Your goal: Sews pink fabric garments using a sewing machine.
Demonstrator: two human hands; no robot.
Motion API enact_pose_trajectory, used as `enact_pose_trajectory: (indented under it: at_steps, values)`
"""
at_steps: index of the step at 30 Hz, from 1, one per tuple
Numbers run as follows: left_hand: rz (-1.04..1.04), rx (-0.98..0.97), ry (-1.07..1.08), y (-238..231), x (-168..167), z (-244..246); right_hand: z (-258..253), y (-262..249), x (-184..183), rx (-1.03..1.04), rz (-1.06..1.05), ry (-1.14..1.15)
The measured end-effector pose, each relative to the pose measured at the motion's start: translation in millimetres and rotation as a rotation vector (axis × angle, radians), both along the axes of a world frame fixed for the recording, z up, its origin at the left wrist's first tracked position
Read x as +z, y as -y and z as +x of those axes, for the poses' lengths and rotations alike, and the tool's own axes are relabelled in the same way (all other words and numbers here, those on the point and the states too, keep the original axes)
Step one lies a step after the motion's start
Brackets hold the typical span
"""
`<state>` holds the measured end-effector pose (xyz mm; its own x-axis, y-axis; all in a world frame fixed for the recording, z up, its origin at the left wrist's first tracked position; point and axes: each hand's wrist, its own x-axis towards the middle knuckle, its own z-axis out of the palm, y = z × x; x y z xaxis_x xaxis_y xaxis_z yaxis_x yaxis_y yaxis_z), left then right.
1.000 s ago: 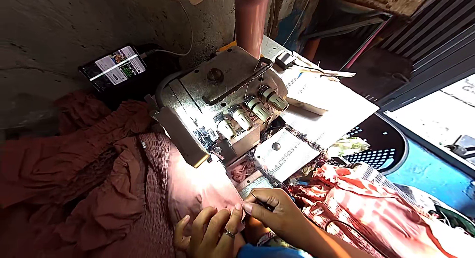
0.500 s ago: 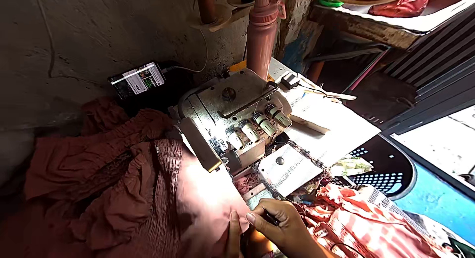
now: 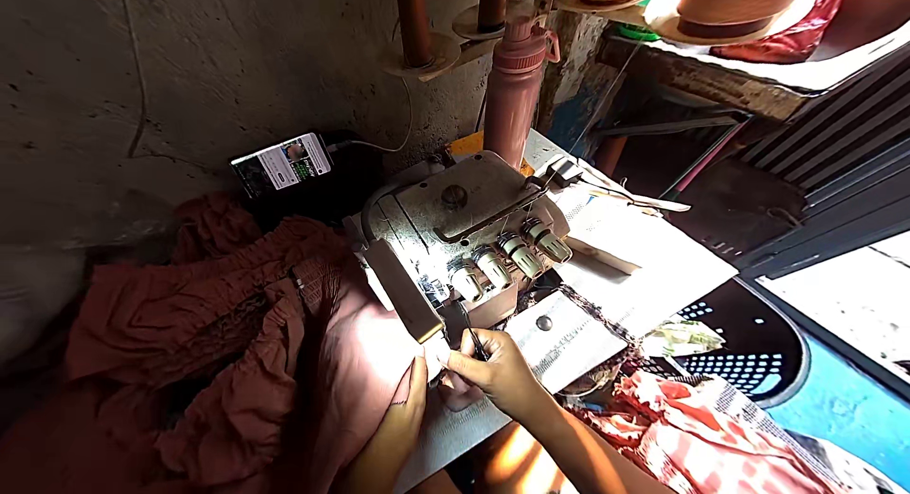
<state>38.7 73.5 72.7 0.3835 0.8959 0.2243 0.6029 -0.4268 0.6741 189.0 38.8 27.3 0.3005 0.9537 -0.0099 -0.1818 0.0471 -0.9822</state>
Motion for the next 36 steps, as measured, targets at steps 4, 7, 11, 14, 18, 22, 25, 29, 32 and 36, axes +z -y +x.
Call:
enact_pose_trajectory:
  at_steps: [4,7,11,14,18,22,25,29,32,36]
  values:
    - [-0.101,0.024,-0.045,-9.4,13.7,6.1,-3.8,-4.0,1.8,-0.052,-0.018,-0.011]
    - [0.045,0.010,-0.150,-42.4,2.2,-2.9,-9.8,-1.1,-8.5,-0.130,0.083,0.092]
    - [0.059,0.041,-0.226,-63.3,6.8,-1.9,-11.7,18.3,-49.4,-0.229,0.298,0.393]
    - [0.065,0.131,-0.181,-59.2,5.5,1.5,-9.8,40.1,-74.2,-0.245,0.286,0.602]
    - [0.133,0.229,0.132,-54.5,-14.4,-5.6,-8.4,56.4,-60.1,-0.160,0.188,0.604]
    - [0.216,0.256,0.388,-42.2,-25.7,-11.8,-7.7,50.4,-8.1,-0.052,0.192,0.715]
    - [0.243,0.401,0.342,-18.7,4.8,-0.2,-14.2,29.0,18.2,-0.159,0.290,0.948]
    - [0.265,0.376,0.430,-4.3,4.0,-5.5,-27.9,-2.7,33.1,-0.296,0.335,1.216]
    - [0.430,0.261,0.411,-21.5,-47.3,-38.9,-38.1,-23.9,33.4,-0.334,0.319,1.367]
    - [0.141,0.425,0.569,11.7,-9.8,-32.2,-43.8,-33.4,31.6,-0.329,0.379,1.338]
